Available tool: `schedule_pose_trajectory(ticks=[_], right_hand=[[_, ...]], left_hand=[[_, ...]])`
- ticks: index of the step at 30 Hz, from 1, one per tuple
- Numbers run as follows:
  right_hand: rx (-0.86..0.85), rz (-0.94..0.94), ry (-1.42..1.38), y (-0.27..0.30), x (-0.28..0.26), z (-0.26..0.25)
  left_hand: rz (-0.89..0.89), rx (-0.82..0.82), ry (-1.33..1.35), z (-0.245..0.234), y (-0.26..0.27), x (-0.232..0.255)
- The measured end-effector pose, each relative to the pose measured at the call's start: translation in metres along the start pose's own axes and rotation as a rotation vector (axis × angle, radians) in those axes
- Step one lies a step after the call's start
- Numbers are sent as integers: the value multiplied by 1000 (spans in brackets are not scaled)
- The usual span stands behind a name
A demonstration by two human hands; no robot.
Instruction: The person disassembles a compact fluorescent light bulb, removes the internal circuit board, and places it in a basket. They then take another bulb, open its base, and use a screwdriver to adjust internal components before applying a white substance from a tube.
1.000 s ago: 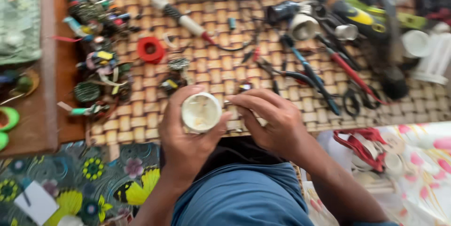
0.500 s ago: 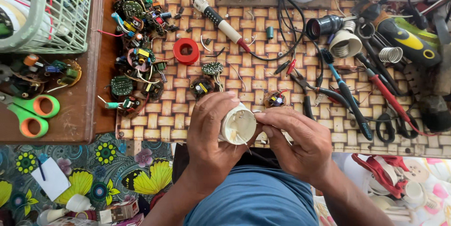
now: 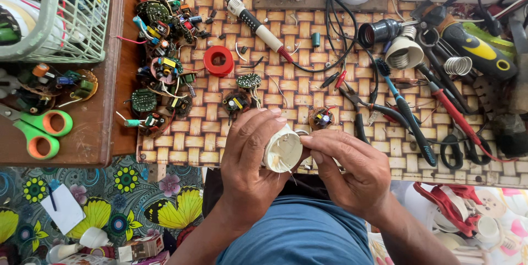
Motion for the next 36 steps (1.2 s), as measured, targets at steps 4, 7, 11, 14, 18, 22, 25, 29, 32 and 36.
schedule_pose_trajectory(ticks=[4, 7, 11, 14, 18, 22, 25, 29, 32, 36], right_hand=[[17, 27, -3, 2, -1, -1], [0, 32, 1, 3, 0, -2], [9, 29, -2, 4, 2, -3], [3, 28, -12, 4, 4, -4], [9, 26, 0, 6, 7, -5], [20, 24, 1, 6, 7, -7], [25, 30, 21, 9, 8, -8], [35, 27, 8, 11, 9, -10], [31, 36, 30, 14, 11, -11], [37, 27, 53, 14, 10, -11]], left_hand=[[6, -16, -3, 1, 1, 0], [3, -23, -15, 2, 1, 1], [12, -26, -37, 3, -1, 0], [4, -57, -32, 3, 0, -1], [20, -43, -40, 5, -2, 1], [21, -59, -37, 7, -2, 0], [33, -58, -43, 9, -3, 1], [24, -72, -20, 12, 1, 0], [49, -75, -32, 13, -2, 1], [42, -74, -45, 13, -1, 1]])
Point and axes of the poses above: each hand's wrist, its own y-axis away from the middle knuckle, its own z-axis out of the palm, x = y × z, the point moved 1 cm from there along -y, towards the middle knuckle, and after that the axes turned 4 degrees about -x, right-handed, at the moved point
